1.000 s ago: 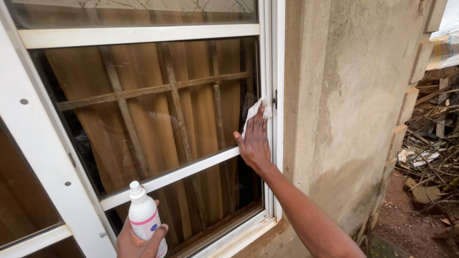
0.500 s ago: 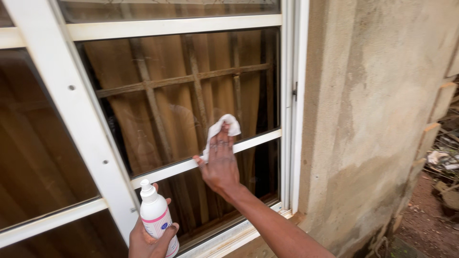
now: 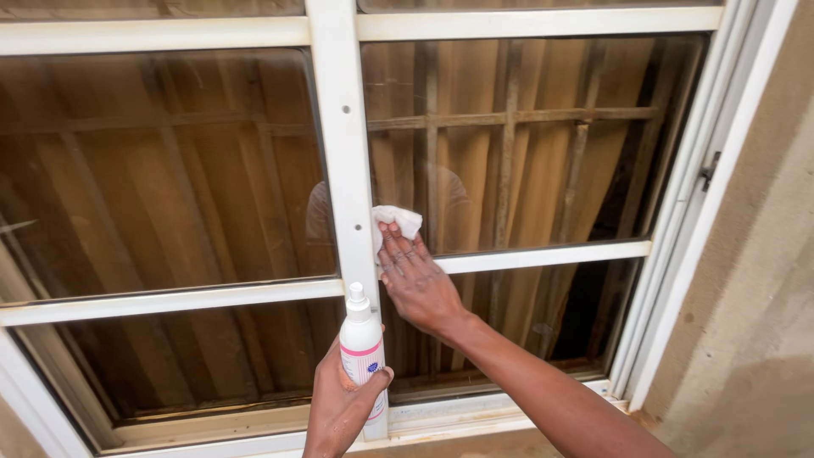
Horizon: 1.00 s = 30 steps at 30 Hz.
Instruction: The person cleans a window by applying liquid from a bottle, wiping the glass and window frame with a cloth, and rinsing the cloth in a bucket of water.
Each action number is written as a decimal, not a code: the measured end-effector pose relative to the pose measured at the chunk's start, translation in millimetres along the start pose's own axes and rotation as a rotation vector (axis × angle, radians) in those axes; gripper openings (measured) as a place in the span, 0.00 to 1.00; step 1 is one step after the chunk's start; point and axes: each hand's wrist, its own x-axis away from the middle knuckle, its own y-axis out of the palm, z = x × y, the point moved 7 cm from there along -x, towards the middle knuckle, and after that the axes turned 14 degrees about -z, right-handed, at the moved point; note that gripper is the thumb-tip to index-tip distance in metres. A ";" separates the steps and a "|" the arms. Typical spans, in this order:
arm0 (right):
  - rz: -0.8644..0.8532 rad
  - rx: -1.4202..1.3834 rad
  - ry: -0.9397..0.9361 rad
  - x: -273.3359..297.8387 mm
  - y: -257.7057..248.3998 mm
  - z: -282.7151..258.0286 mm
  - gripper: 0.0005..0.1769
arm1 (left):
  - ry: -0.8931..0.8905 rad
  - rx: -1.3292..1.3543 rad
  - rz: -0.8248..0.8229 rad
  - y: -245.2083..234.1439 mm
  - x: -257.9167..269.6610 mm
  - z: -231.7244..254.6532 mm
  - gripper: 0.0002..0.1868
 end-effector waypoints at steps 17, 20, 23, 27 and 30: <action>0.195 0.213 0.217 -110.3 -152.7 111.3 0.40 | 0.129 -0.045 -0.068 15.9 -46.9 52.0 0.31; 0.134 0.223 0.348 -79.5 -157.7 152.4 0.46 | 0.161 0.010 -0.093 26.1 -56.1 46.4 0.36; 0.122 0.240 0.430 -45.8 -163.9 200.7 0.48 | -0.004 -0.024 -0.080 33.6 -65.3 27.0 0.32; 0.167 0.187 0.526 8.5 -174.7 263.3 0.50 | 0.063 0.032 -0.129 45.2 -72.4 17.7 0.34; 0.155 0.146 0.666 46.4 -184.6 311.5 0.50 | -0.004 -0.025 -0.120 51.2 -80.3 6.3 0.34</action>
